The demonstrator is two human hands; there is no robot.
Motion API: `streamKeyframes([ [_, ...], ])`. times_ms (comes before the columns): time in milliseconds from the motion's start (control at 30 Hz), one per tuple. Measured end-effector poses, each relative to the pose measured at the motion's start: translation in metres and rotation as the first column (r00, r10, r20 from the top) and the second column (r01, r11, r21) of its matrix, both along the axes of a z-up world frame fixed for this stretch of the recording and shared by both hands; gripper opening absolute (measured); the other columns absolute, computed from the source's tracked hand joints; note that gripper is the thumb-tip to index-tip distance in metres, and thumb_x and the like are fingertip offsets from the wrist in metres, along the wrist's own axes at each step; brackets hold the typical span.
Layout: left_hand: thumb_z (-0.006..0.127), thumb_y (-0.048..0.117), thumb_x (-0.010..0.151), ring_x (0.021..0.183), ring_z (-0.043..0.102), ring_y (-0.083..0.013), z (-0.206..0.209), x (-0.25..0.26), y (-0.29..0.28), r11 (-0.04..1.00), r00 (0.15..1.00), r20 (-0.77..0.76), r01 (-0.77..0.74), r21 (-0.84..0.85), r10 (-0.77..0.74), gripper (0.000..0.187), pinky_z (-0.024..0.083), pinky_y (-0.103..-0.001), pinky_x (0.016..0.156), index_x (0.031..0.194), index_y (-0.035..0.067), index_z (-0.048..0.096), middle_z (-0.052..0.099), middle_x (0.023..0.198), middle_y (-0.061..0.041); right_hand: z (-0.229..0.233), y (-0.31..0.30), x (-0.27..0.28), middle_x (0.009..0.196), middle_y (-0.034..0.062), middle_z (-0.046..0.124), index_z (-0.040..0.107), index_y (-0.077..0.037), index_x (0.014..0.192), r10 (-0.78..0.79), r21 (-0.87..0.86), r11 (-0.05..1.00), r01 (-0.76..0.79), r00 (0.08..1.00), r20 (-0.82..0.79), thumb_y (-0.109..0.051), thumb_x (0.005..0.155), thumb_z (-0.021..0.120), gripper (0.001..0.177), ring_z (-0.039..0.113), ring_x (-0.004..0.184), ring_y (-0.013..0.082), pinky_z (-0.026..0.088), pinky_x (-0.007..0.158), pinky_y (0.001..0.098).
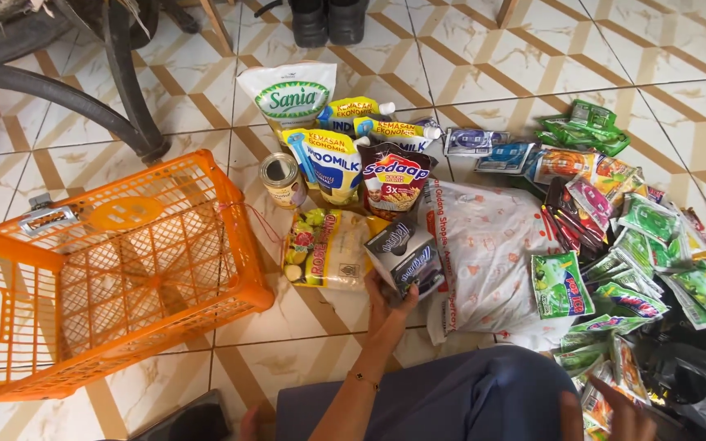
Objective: Unpacking and sorting various grocery items and packages on the floor.
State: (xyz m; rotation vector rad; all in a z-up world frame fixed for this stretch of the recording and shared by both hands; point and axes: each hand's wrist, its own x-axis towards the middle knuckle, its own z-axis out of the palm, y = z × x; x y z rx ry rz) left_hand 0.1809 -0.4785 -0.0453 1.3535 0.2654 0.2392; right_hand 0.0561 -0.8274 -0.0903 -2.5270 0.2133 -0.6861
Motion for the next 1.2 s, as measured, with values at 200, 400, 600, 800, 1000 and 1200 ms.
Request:
streamKeyframes([
  [200, 0.097, 0.028, 0.071, 0.127, 0.041, -0.0421, 0.042, -0.012, -0.015, 0.767, 0.904, -0.223, -0.157, 0.622, 0.365, 0.099, 0.035, -0.051, 0.107, 0.149, 0.013, 0.037, 0.043, 0.146, -0.020, 0.056, 0.096, 0.034, 0.119, 0.0160, 0.060, 0.072, -0.009, 0.124, 0.039, 0.109, 0.993, -0.049, 0.995, 0.095, -0.022, 0.083, 0.083, 0.044, 0.062, 0.112, 0.0315, 0.053, 0.102, 0.0415],
  [400, 0.088, 0.025, 0.074, 0.121, 0.052, -0.0459, 0.011, -0.002, -0.029, 0.763, 0.903, -0.045, -0.334, 0.554, 0.428, 0.095, 0.047, -0.048, 0.098, 0.152, 0.012, 0.036, 0.048, 0.135, -0.028, 0.058, 0.096, 0.038, 0.119, 0.0163, 0.059, 0.075, -0.014, 0.120, 0.012, 0.089, 0.996, -0.015, 0.999, 0.038, -0.023, 0.078, 0.084, 0.043, 0.065, 0.109, 0.0311, 0.055, 0.097, 0.0428],
  [600, 0.075, 0.034, 0.090, 0.112, 0.065, -0.0426, 0.060, 0.007, -0.016, 0.759, 0.862, -0.377, -0.014, 0.651, 0.339, 0.090, 0.047, -0.053, 0.096, 0.159, 0.017, 0.021, 0.068, 0.123, -0.023, 0.118, 0.125, 0.076, 0.119, 0.0085, 0.066, 0.076, -0.020, 0.108, 0.181, -0.144, 0.970, -0.196, 0.977, -0.113, -0.029, 0.078, 0.077, 0.031, 0.068, 0.108, 0.0325, 0.054, 0.095, 0.0475],
  [800, 0.080, 0.032, 0.082, 0.115, 0.063, -0.0427, 0.029, -0.015, 0.015, 0.702, 0.892, -0.391, 0.129, 0.701, 0.227, 0.097, 0.050, -0.051, 0.094, 0.152, 0.008, 0.017, 0.063, 0.127, -0.023, 0.129, 0.169, 0.186, 0.135, 0.0176, 0.058, 0.064, -0.009, 0.123, 0.396, -0.183, 0.885, -0.429, 0.898, -0.193, -0.041, 0.082, 0.074, 0.053, 0.059, 0.119, 0.0434, 0.051, 0.091, 0.0522],
  [1000, 0.072, 0.028, 0.088, 0.110, 0.067, -0.0361, 0.037, -0.079, 0.065, 0.763, 0.951, -0.280, 0.084, 0.641, 0.131, 0.064, 0.053, -0.044, 0.092, 0.140, 0.007, 0.042, 0.064, 0.129, -0.018, 0.091, 0.190, 0.236, 0.124, 0.0175, 0.062, 0.070, -0.011, 0.108, 0.266, -0.341, 0.876, -0.342, 0.931, -0.250, -0.044, 0.077, 0.079, 0.047, 0.059, 0.116, 0.0428, 0.052, 0.089, 0.0548],
  [1200, 0.068, 0.026, 0.093, 0.102, 0.073, -0.0278, 0.056, -0.122, 0.112, 0.782, 0.994, -0.109, 0.049, 0.621, 0.025, 0.030, 0.058, -0.037, 0.086, 0.117, 0.008, 0.069, 0.074, 0.117, -0.014, 0.081, 0.157, 0.256, 0.091, 0.0185, 0.073, 0.072, -0.010, 0.097, 0.170, -0.290, 0.939, -0.184, 0.983, -0.073, -0.036, 0.090, 0.080, 0.027, 0.072, 0.084, 0.0433, 0.057, 0.069, 0.0542],
])
